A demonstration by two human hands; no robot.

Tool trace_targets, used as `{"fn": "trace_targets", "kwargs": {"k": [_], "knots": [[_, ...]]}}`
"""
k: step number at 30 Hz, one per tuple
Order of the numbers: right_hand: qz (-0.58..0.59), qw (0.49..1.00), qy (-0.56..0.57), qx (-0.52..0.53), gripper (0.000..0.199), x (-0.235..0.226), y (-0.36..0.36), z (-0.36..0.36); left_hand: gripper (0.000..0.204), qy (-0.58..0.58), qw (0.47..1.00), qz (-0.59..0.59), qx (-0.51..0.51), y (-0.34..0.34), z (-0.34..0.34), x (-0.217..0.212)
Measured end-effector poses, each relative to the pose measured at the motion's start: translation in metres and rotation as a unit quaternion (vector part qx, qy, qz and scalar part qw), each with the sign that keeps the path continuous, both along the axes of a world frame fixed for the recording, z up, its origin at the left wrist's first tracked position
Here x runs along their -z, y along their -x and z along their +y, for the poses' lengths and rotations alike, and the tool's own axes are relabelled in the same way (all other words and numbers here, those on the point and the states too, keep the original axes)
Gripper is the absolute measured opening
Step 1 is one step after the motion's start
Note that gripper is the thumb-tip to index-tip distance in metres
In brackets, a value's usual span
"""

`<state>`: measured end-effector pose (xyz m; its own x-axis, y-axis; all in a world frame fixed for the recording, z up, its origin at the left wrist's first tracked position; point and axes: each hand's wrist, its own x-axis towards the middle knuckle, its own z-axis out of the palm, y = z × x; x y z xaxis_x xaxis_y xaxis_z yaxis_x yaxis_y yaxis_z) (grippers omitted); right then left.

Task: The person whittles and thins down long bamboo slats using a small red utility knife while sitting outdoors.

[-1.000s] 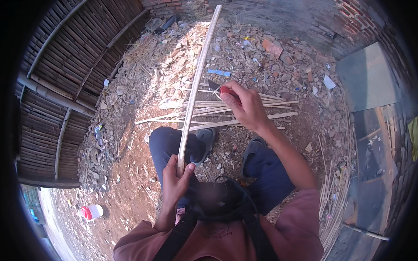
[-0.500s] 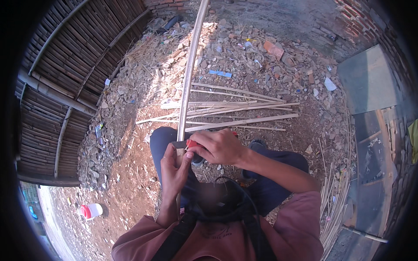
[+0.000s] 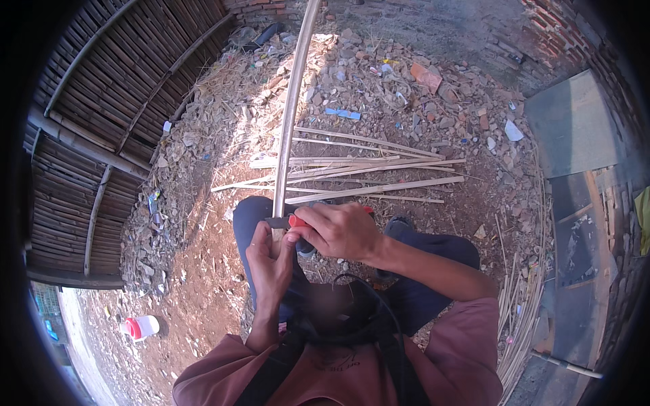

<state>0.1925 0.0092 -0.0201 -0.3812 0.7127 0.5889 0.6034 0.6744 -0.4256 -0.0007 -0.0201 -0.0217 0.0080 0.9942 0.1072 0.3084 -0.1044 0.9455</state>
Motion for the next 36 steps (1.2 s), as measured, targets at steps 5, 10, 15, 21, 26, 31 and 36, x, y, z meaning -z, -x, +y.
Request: {"fn": "trace_targets", "kwargs": {"k": [5, 10, 15, 21, 26, 31, 36], "knots": [[-0.018, 1.000, -0.007, 0.023, 0.018, -0.003, 0.002, -0.003, 0.027, 0.016, 0.999, -0.044, -0.017, -0.004, 0.000, -0.009], [-0.002, 0.999, -0.012, 0.038, 0.018, -0.006, 0.004, -0.005, 0.028, 0.029, 0.999, -0.029, -0.023, -0.004, 0.001, -0.009], [-0.005, 0.997, -0.017, 0.069, 0.020, -0.013, 0.008, -0.007, 0.031, 0.022, 0.999, -0.016, -0.047, -0.005, 0.003, -0.009], [-0.003, 0.996, -0.036, 0.086, 0.022, -0.013, 0.009, -0.005, 0.036, 0.014, 0.998, 0.028, -0.058, -0.006, 0.006, -0.014], [-0.018, 0.995, -0.030, 0.099, 0.023, -0.012, 0.007, -0.002, 0.040, 0.015, 0.996, 0.048, -0.071, -0.007, 0.007, -0.017], [0.006, 0.993, -0.007, 0.114, 0.024, -0.021, -0.003, 0.010, 0.042, 0.011, 0.995, 0.058, -0.077, -0.005, 0.006, -0.006], [-0.005, 0.993, -0.018, 0.114, 0.023, -0.017, -0.007, 0.016, 0.043, 0.007, 0.997, 0.025, -0.079, -0.004, 0.004, -0.002]]}}
